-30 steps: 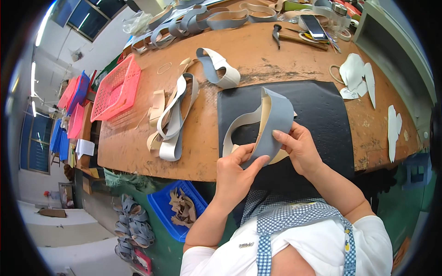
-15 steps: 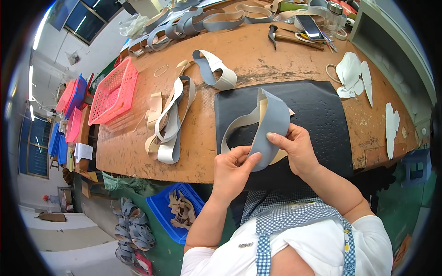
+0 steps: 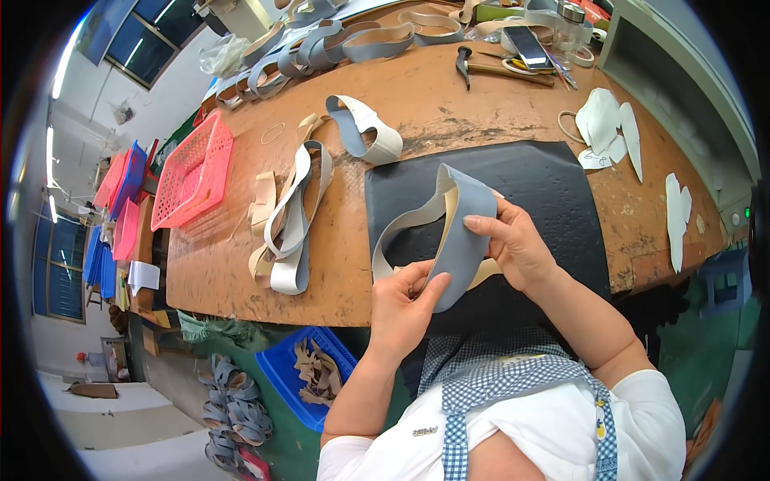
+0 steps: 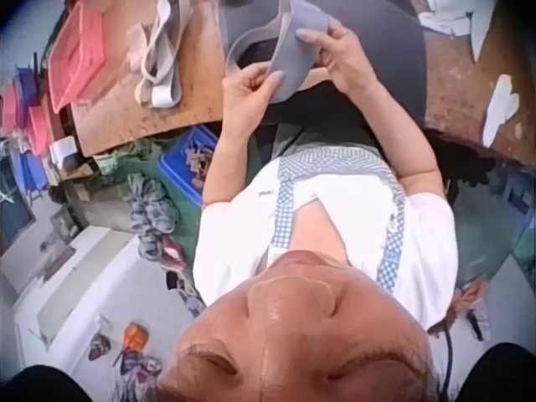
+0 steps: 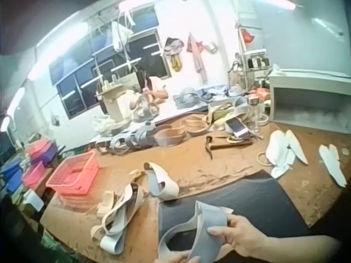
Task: Manually assembling and aligning leather shoe components on a workbench.
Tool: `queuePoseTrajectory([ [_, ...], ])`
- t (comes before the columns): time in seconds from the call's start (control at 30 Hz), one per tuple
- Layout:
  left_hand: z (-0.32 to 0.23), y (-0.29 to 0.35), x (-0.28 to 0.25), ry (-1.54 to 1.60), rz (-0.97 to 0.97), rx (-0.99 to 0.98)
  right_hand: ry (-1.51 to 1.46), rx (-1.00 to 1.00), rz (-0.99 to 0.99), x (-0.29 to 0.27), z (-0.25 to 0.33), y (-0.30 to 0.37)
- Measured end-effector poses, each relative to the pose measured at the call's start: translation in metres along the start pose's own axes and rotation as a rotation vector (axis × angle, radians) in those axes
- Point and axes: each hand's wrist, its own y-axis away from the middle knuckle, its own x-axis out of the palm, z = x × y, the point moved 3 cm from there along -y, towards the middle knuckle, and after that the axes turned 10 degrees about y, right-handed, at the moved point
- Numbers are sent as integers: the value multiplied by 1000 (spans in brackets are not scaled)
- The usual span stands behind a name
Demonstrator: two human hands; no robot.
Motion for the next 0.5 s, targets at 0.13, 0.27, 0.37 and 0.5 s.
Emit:
queuePoseTrajectory([
  [0.13, 1, 0, 1, 51, 41, -33, -28, -28, -49, 1, -3, 3],
  [0.27, -7, -3, 2, 51, 85, -60, 49, -25, -73, 5, -6, 6],
  [0.37, -8, -8, 4, 67, 68, -56, 95, -31, -80, 7, -7, 8],
  [0.5, -11, -13, 4, 11, 36, -45, 97, -58, -80, 7, -10, 9],
])
